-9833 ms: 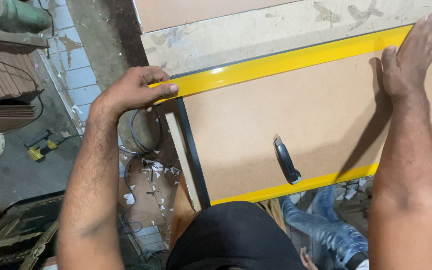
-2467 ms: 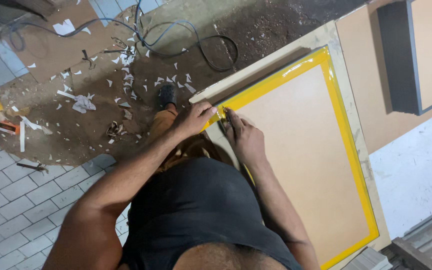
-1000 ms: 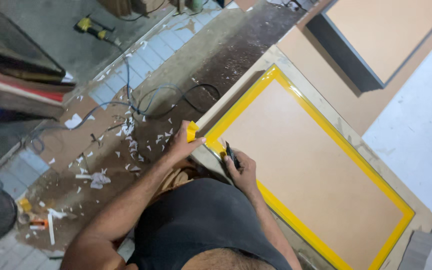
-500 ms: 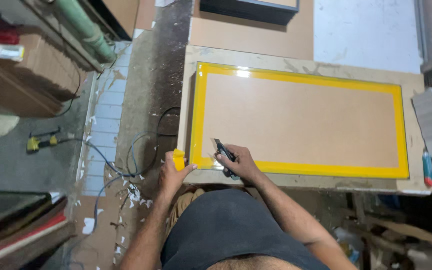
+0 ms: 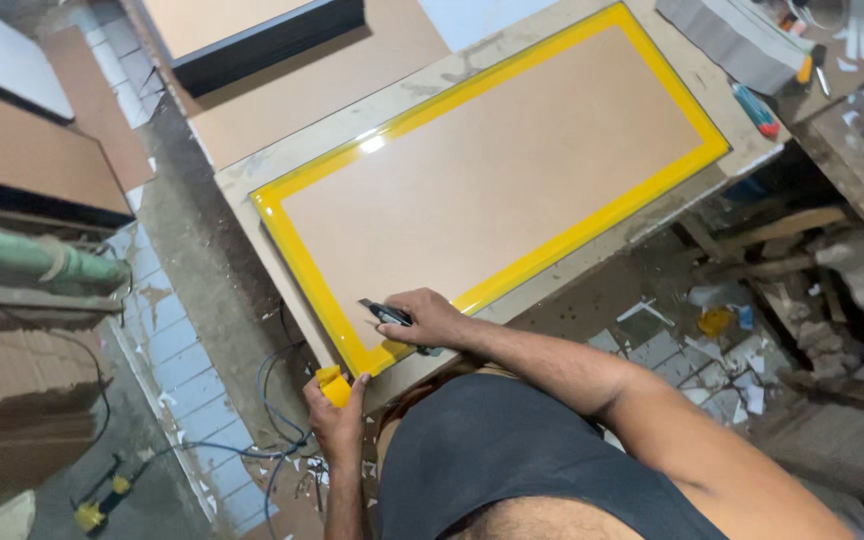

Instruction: The person applies yellow tape along the edges of a rectangular board, using a utility knife to cut the tape at corners and ends. They smooth the tape down and repeat the process on multiple sides of the board.

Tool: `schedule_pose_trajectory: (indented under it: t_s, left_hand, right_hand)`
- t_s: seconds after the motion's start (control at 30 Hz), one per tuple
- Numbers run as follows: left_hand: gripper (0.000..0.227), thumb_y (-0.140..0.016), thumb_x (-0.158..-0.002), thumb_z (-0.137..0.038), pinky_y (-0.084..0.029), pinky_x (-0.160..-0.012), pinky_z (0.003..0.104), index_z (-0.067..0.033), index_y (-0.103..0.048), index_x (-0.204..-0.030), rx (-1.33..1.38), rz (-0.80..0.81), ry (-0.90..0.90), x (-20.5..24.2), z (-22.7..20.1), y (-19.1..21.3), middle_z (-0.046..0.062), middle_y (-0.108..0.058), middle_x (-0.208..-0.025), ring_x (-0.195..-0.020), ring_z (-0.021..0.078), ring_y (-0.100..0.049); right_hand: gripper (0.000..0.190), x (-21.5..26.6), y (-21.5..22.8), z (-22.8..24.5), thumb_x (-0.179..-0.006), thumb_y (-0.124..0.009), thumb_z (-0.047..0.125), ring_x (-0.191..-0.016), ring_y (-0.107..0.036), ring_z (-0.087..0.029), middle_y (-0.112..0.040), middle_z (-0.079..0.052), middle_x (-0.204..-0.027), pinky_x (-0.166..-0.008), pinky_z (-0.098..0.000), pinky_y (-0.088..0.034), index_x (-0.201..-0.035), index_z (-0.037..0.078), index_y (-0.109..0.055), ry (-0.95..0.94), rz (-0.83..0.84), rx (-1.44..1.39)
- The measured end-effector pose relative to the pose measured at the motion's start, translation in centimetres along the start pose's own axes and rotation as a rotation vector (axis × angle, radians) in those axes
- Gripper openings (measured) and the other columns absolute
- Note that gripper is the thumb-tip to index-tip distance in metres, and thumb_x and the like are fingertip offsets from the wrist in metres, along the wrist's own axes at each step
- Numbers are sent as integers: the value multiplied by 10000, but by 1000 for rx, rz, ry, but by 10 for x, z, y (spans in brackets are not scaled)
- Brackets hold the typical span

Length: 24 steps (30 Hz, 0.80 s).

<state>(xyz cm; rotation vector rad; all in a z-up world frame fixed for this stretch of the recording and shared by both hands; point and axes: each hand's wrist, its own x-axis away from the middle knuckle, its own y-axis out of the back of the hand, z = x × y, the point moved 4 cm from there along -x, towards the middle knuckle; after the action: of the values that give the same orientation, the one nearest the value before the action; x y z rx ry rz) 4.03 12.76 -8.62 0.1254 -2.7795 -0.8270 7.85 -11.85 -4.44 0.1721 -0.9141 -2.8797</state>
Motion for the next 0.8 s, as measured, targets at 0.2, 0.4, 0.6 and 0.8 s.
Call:
schedule_pose_trajectory:
  t_s: [0.2, 0.4, 0.6, 0.8]
  left_hand:
    - [611, -887, -786, -332, -553, -818, 370, -37, -586, -1230, -14, 25, -82, -8, 15, 0, 99, -722, -990, -887, 216, -704]
    - [624, -892, -803, -238, -540, -744, 388, -3, -569, -1282, -9, 45, 5, -17, 35, -5, 139, -715, -986, -808, 232, -672]
    - [618, -879, -801, -191, -555, -691, 400, -4, -539, -1282, 197, 41, -111, -46, 53, -24, 162, -714, -981, -773, 247, -676]
    - [603, -882, -810, -184, -558, -739, 398, -7, -541, -1274, -205, -18, -50, -56, 16, -63, 165, -718, -1008, -820, 251, -686]
  right_hand:
    - [416, -7, -25, -31, -803, -811, 410, -846, -700, -345, -708, -125, -895, -720, -454, -549, -1024, 89, -666, 77, -18, 54]
    - [536, 4, -7, -49, -681, -881, 459, -924, -702, -356, -704, -131, -903, -717, -496, -535, -950, 75, -622, -90, 57, 286]
    - [568, 51, 120, -120, -695, -875, 499, -902, -699, -355, -698, -131, -951, -710, -507, -532, -987, 86, -618, -387, -157, 390]
    - [600, 144, 304, -242, -699, -867, 544, -855, -673, -292, -675, -92, -907, -706, -508, -490, -960, 77, -594, -677, -548, 532]
